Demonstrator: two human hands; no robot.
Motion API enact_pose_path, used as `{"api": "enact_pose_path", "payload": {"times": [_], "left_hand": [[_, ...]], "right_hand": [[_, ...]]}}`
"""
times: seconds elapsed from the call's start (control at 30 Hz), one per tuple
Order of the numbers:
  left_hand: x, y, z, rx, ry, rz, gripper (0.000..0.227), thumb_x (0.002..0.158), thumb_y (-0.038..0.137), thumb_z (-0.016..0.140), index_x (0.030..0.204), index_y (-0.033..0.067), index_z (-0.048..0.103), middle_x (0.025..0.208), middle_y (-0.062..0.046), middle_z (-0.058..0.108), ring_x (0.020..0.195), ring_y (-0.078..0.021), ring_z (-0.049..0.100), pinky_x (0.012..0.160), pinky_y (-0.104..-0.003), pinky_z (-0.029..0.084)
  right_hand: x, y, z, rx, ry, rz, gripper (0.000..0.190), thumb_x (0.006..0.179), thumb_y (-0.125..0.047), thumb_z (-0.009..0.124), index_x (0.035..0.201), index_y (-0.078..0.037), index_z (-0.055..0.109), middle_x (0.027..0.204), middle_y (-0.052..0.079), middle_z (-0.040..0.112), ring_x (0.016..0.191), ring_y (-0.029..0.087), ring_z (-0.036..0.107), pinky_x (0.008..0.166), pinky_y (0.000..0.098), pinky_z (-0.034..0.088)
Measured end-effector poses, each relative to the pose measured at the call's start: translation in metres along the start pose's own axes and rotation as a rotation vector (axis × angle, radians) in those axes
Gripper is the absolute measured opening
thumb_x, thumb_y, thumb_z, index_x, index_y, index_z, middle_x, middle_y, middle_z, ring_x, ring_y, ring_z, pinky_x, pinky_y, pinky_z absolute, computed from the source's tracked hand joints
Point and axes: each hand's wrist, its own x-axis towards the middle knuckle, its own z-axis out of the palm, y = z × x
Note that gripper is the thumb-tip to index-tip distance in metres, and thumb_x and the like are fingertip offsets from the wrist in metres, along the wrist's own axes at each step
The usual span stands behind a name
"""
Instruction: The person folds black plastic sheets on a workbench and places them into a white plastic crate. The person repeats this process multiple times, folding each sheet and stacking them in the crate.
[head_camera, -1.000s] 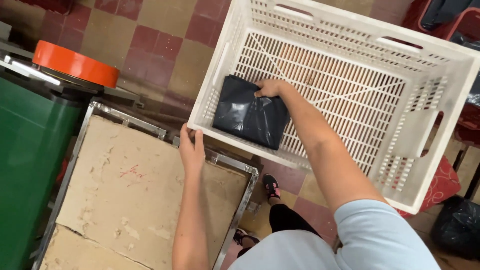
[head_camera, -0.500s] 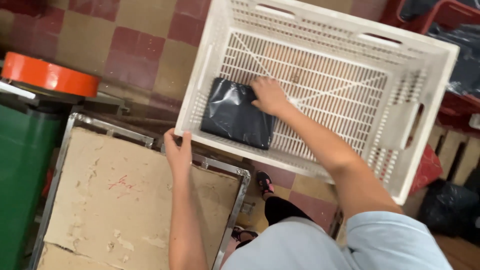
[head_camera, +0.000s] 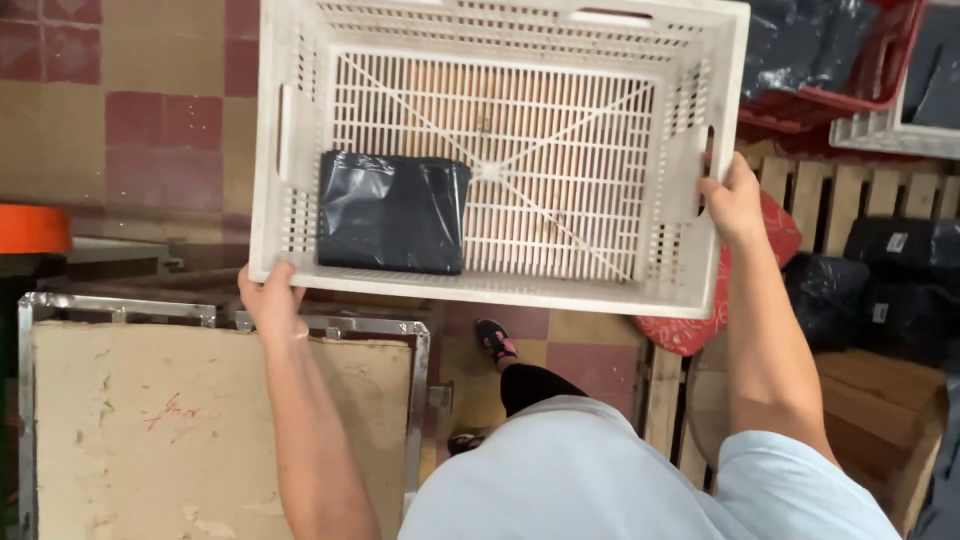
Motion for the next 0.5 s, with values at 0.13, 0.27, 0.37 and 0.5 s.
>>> {"api": "enact_pose_path", "payload": {"times": [0.13,0.27,0.37,0.5], "left_hand": [[0.01,-0.004,0.012,0.004,0.008,0.01,0.047,0.078,0.012,0.056,0.125,0.0115,0.054,0.113,-0.001,0.064,0.094,-0.0091,0.064,0.073,-0.02,0.054],[-0.011,0.0,0.023,0.043,-0.047,0.014,0.05,0.079,0.013,0.057,0.128,0.0098,0.051,0.118,-0.003,0.063,0.102,-0.0132,0.065,0.081,-0.024,0.057],[-0.023,0.012,0.038,0.061,-0.068,0.014,0.05,0.082,0.011,0.055,0.131,0.0095,0.048,0.127,-0.007,0.061,0.111,-0.0188,0.064,0.089,-0.029,0.059],[-0.022,-0.003,0.031,0.136,-0.078,-0.023,0.048,0.081,0.028,0.061,0.127,0.0174,0.05,0.123,0.0,0.059,0.11,-0.012,0.057,0.085,-0.033,0.056]], "right_hand": [[0.0,0.029,-0.005,-0.004,0.038,-0.017,0.045,0.085,-0.011,0.05,0.129,-0.006,0.056,0.126,0.014,0.059,0.115,0.031,0.056,0.092,0.045,0.044],[-0.009,0.044,-0.012,0.107,0.091,-0.018,0.035,0.084,-0.001,0.053,0.119,-0.008,0.058,0.098,0.01,0.063,0.073,0.021,0.06,0.06,0.0349,0.051],[0.005,0.032,-0.022,0.094,0.072,-0.016,0.031,0.089,-0.003,0.051,0.12,-0.007,0.056,0.101,0.012,0.061,0.077,0.023,0.06,0.062,0.0374,0.05],[0.011,0.009,-0.035,-0.034,-0.014,0.088,0.027,0.107,-0.021,0.052,0.127,-0.005,0.045,0.103,0.015,0.06,0.084,0.028,0.061,0.068,0.0438,0.048]]}}
